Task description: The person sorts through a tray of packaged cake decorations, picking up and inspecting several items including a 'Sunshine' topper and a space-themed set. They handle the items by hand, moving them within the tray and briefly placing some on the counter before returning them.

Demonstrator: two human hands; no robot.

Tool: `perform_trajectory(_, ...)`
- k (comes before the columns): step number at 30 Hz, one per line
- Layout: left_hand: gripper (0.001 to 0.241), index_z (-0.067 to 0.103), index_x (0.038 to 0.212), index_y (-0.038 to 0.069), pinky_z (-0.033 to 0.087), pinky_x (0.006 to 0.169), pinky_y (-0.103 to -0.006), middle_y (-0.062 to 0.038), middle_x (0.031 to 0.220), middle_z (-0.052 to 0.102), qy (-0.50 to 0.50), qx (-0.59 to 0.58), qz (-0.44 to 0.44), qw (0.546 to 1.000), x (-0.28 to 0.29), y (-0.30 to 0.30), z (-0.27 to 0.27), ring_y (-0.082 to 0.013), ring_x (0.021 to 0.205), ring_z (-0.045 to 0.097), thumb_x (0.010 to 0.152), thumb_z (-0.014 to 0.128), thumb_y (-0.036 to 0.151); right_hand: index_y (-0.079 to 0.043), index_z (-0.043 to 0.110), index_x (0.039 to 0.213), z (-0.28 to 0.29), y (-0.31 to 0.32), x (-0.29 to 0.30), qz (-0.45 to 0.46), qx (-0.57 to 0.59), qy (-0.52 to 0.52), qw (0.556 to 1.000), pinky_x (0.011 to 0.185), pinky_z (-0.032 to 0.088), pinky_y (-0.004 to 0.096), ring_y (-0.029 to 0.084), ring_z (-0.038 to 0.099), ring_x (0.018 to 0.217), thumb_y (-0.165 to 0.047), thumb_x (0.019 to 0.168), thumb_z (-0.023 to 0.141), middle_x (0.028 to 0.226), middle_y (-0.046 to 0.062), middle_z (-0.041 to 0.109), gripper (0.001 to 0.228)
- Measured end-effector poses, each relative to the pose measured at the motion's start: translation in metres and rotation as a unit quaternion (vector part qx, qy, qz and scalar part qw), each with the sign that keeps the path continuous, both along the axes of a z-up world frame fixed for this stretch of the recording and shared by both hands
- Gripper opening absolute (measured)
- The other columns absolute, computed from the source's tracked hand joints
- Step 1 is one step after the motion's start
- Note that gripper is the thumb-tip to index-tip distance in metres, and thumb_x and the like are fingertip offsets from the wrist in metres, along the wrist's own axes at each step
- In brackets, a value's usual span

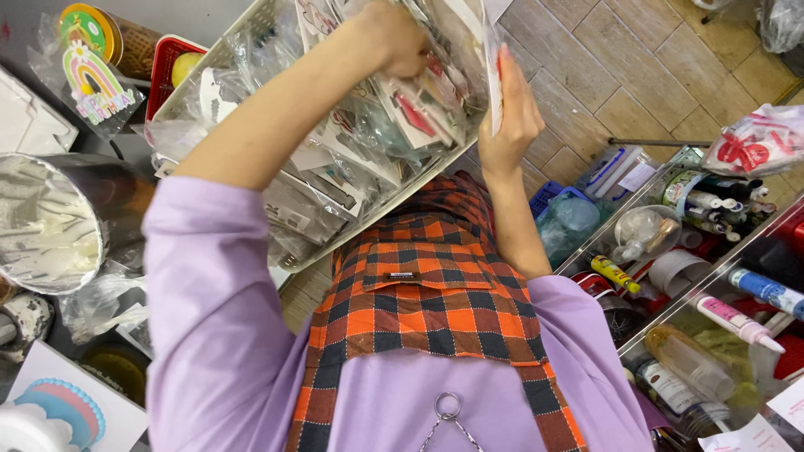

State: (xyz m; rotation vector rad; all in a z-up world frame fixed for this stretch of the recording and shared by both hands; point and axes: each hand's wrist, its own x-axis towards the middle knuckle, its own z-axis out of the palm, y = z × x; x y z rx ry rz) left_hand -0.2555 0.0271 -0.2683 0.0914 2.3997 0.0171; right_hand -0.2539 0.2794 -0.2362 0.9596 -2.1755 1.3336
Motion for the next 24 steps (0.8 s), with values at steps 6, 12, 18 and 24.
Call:
perform_trajectory(6, 0.027, 0.083, 0.109, 0.009, 0.057, 0.070, -0.0546, -0.013, 0.111, 0.080, 0.143, -0.168, -0.066, 0.973, -0.044, 0.037, -0.112, -0.0364, 0.097, 0.076, 0.090, 0.067, 0.021, -0.004, 0.063, 0.138, 0.008, 0.003, 0.001, 0.008, 0.009, -0.007, 1.000, 0.106, 0.058, 0.041, 0.031, 0.073, 0.120, 0.015, 0.094, 0.062, 0.132, 0.014, 0.071, 0.047)
perform_trajectory(12, 0.034, 0.077, 0.123, 0.011, 0.042, 0.092, -0.0559, -0.009, 0.128, 0.073, 0.118, -0.157, -0.030, 0.980, -0.057, 0.027, -0.150, -0.0318, 0.118, 0.065, 0.099, 0.056, 0.023, -0.003, 0.064, 0.137, 0.020, -0.001, 0.005, 0.017, -0.002, -0.038, 0.999, 0.102, 0.060, 0.040, 0.032, 0.075, 0.118, 0.018, 0.093, 0.060, 0.129, 0.016, 0.072, 0.048)
perform_trajectory(18, 0.032, 0.076, 0.118, 0.016, 0.043, 0.092, -0.0534, -0.006, 0.125, 0.070, 0.110, -0.130, -0.116, 0.978, -0.061, 0.023, -0.143, -0.0293, 0.118, 0.062, 0.094, 0.057, 0.024, -0.001, 0.063, 0.137, 0.026, -0.001, 0.008, 0.017, 0.004, -0.051, 0.999, 0.101, 0.059, 0.040, 0.032, 0.075, 0.116, 0.016, 0.093, 0.057, 0.128, 0.017, 0.072, 0.047)
perform_trajectory(24, 0.024, 0.078, 0.109, 0.017, 0.047, 0.085, -0.0481, -0.005, 0.116, 0.073, 0.153, -0.069, -0.195, 0.966, -0.053, 0.018, -0.119, -0.0280, 0.110, 0.067, 0.094, 0.059, 0.023, -0.001, 0.061, 0.139, 0.024, -0.002, 0.007, 0.021, 0.000, -0.068, 0.997, 0.103, 0.058, 0.040, 0.033, 0.074, 0.120, 0.015, 0.096, 0.057, 0.131, 0.018, 0.071, 0.046)
